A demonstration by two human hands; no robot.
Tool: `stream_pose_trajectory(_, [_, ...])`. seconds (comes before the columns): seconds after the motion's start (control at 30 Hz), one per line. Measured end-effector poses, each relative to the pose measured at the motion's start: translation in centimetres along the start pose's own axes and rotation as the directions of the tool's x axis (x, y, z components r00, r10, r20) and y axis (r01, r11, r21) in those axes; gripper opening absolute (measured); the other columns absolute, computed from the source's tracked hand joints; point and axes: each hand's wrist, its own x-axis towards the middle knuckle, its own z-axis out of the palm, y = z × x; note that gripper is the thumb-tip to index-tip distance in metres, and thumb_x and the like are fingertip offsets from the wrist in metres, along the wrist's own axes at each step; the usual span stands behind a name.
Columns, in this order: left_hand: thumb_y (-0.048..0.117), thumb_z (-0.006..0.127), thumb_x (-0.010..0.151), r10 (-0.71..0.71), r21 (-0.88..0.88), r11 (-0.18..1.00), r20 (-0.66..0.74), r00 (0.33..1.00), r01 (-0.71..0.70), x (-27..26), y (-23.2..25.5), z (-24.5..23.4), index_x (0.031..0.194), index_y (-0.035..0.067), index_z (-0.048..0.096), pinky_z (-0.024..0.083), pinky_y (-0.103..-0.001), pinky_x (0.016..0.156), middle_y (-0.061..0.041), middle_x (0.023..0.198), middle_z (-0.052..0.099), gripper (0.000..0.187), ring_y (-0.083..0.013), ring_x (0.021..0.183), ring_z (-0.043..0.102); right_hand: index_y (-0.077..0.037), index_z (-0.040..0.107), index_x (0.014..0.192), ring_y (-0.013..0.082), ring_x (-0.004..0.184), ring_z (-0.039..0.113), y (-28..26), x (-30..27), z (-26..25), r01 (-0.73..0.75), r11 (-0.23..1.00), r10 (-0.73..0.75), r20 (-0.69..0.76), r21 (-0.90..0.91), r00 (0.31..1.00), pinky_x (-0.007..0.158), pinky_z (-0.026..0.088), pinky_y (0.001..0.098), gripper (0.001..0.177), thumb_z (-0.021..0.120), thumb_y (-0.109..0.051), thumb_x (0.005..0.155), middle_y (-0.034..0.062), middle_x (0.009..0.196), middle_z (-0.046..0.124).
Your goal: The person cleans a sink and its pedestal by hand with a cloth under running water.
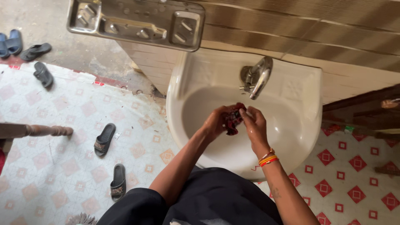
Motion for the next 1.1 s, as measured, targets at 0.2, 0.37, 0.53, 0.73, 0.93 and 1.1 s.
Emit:
stream_pose_trajectory(0.2, [0.038,0.051,0.104,-0.04,0.223,0.972,-0.135,0.99,0.07,-2.5,3.6,3.5,0.124,-0.003,0.068,0.058,-0.039,0.065,-0.012,0.088,0.071,0.048,-0.0231,0.074,0.067,-0.007,0.064,0.102,0.015,0.092,0.066,-0.9,-0.9,-1.9,-0.222,0.951,0.178,0.203,0.217,0.963,0.087,0.056,0.0332,0.015,0.07,-0.02,0.1,0.0039,0.1,0.07])
stream_pose_trajectory(0.37, [0.035,0.067,0.096,0.028,0.684,0.725,-0.136,0.99,0.074,-4.4,3.9,4.5,0.114,0.001,0.072,0.047,-0.038,0.051,-0.007,0.072,0.063,0.039,-0.0202,0.059,0.058,-0.009,0.06,0.102,0.0182,0.096,0.07,-4.1,-2.0,-1.5,-0.046,0.926,-0.03,0.195,0.375,0.98,0.088,0.059,0.0353,0.008,0.063,-0.016,0.1,0.0063,0.1,0.072])
stream_pose_trajectory(0.53, [0.034,0.075,0.086,0.02,0.683,0.729,-0.069,0.997,0.033,-5.0,4.4,4.6,0.106,0.0,0.07,0.061,-0.034,0.06,-0.006,0.072,0.072,0.04,-0.017,0.064,0.072,-0.01,0.055,0.105,0.0223,0.089,0.068,-6.0,-2.2,-2.0,0.037,0.892,-0.062,0.041,0.45,0.997,0.081,0.059,0.0389,0.008,0.062,-0.015,0.102,0.0086,0.097,0.07])
stream_pose_trajectory(0.73, [0.029,0.07,0.099,0.213,0.721,0.674,0.019,0.977,-0.161,-4.5,4.2,5.7,0.107,0.0,0.07,0.055,-0.036,0.073,-0.01,0.086,0.071,0.031,-0.0169,0.08,0.065,-0.01,0.059,0.111,0.0203,0.096,0.07,-5.4,-2.9,-2.2,-0.015,0.842,0.027,-0.015,0.54,1.0,0.083,0.061,0.0373,0.014,0.061,-0.019,0.101,0.006,0.105,0.07])
stream_pose_trajectory(0.93, [0.031,0.057,0.098,0.236,0.581,0.794,-0.025,0.971,-0.178,-4.5,4.3,6.2,0.113,0.009,0.061,0.06,-0.033,0.078,-0.008,0.094,0.072,0.026,-0.0153,0.087,0.072,-0.002,0.067,0.119,0.0168,0.102,0.067,-4.2,-5.1,-1.1,-0.078,0.947,0.021,0.18,0.311,0.983,0.093,0.055,0.0351,0.025,0.063,-0.02,0.101,0.0062,0.11,0.071])
stream_pose_trajectory(1.1, [0.025,0.063,0.098,0.364,0.791,0.584,-0.052,0.93,-0.184,-4.5,4.4,6.1,0.104,0.001,0.068,0.056,-0.033,0.079,-0.01,0.091,0.073,0.025,-0.0172,0.085,0.068,-0.007,0.06,0.112,0.0193,0.103,0.07,-5.4,-5.3,-1.5,0.013,0.91,-0.064,0.109,0.414,0.992,0.097,0.057,0.038,0.016,0.062,-0.015,0.099,0.0057,0.108,0.07])
